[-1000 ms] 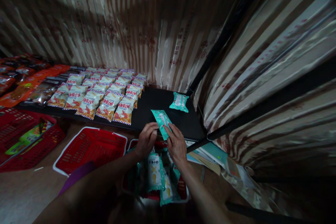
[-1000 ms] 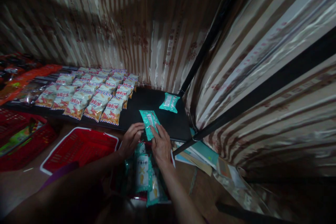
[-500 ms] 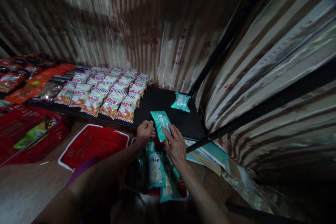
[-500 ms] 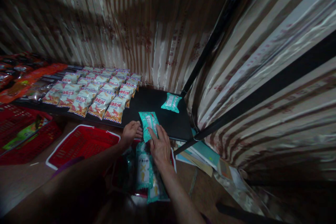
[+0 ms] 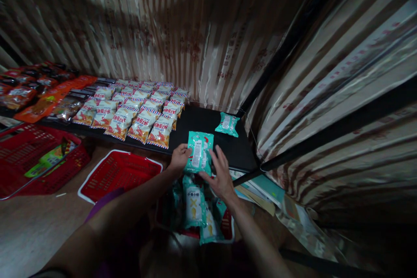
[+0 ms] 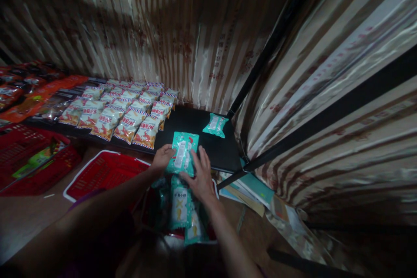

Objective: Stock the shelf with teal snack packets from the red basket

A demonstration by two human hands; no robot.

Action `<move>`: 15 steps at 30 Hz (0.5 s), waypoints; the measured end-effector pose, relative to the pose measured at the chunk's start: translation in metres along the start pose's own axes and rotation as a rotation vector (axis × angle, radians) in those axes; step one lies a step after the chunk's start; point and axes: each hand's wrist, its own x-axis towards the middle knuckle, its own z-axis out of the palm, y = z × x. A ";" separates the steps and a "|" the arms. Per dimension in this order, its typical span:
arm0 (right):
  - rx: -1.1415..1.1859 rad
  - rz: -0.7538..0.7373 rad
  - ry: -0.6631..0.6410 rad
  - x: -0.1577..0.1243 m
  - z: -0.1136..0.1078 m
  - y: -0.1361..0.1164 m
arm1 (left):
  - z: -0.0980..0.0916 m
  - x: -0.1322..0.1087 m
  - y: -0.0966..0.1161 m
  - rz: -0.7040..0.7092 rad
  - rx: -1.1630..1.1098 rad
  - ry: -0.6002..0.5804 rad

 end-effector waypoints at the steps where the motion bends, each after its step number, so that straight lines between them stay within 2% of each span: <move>1: 0.104 0.111 0.056 0.003 0.000 0.004 | 0.001 0.000 0.001 0.006 -0.003 0.002; 3: 0.355 0.323 0.117 0.008 0.003 0.012 | 0.003 0.000 0.002 0.007 -0.010 -0.008; 8: 0.890 0.697 0.098 0.018 0.004 0.014 | 0.010 -0.001 0.003 0.024 0.019 -0.069; 11: 1.088 0.816 0.125 0.020 0.001 0.006 | 0.011 -0.001 0.001 0.045 0.040 -0.109; 15: 1.115 0.880 0.159 0.021 -0.002 0.000 | 0.009 0.000 -0.002 0.034 0.059 -0.122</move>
